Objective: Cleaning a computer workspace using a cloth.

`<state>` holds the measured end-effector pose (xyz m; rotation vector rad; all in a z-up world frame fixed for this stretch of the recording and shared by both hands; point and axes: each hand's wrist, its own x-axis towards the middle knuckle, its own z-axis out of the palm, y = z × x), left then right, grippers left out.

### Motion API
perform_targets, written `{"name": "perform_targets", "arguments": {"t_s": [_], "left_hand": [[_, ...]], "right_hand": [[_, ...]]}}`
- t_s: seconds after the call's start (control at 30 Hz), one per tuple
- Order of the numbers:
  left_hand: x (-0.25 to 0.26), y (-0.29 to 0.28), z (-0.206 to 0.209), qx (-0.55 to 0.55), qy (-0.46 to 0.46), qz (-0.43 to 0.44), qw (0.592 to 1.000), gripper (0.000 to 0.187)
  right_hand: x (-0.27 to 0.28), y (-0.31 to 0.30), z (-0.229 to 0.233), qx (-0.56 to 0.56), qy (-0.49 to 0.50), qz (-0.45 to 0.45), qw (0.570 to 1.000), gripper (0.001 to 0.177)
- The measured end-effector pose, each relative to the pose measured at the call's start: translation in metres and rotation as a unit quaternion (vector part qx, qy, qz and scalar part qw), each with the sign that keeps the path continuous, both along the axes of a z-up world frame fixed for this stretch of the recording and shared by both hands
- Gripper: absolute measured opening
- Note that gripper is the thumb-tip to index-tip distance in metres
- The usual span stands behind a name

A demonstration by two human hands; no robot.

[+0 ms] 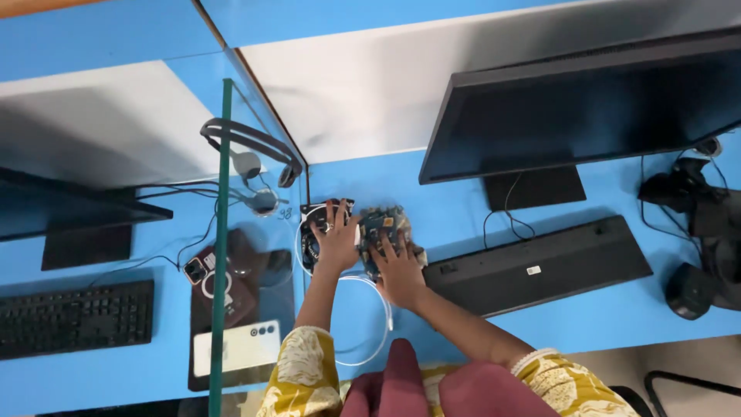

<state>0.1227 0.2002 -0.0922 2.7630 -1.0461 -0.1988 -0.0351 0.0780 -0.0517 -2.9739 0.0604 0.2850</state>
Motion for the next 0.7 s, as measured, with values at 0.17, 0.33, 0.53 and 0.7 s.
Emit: {"name": "perform_targets", "arguments": {"t_s": [0.17,0.33,0.53,0.7], "left_hand": [[-0.026,0.009,0.019,0.006,0.056,-0.017,0.998,0.070],[-0.037,0.027,0.005,-0.039,-0.041,-0.011,0.998,0.077],[-0.040,0.027,0.022,-0.113,0.049,0.027,0.992,0.079],[-0.032,0.018,0.022,-0.143,0.088,0.063,0.984,0.069]], "right_hand": [[0.004,0.012,0.055,0.047,0.063,-0.040,0.996,0.073],[0.022,-0.050,0.020,0.044,-0.054,-0.156,0.985,0.075],[0.024,-0.122,0.000,-0.002,0.030,-0.374,0.927,0.091],[0.029,-0.088,-0.008,0.030,0.022,-0.227,0.973,0.089]]}}
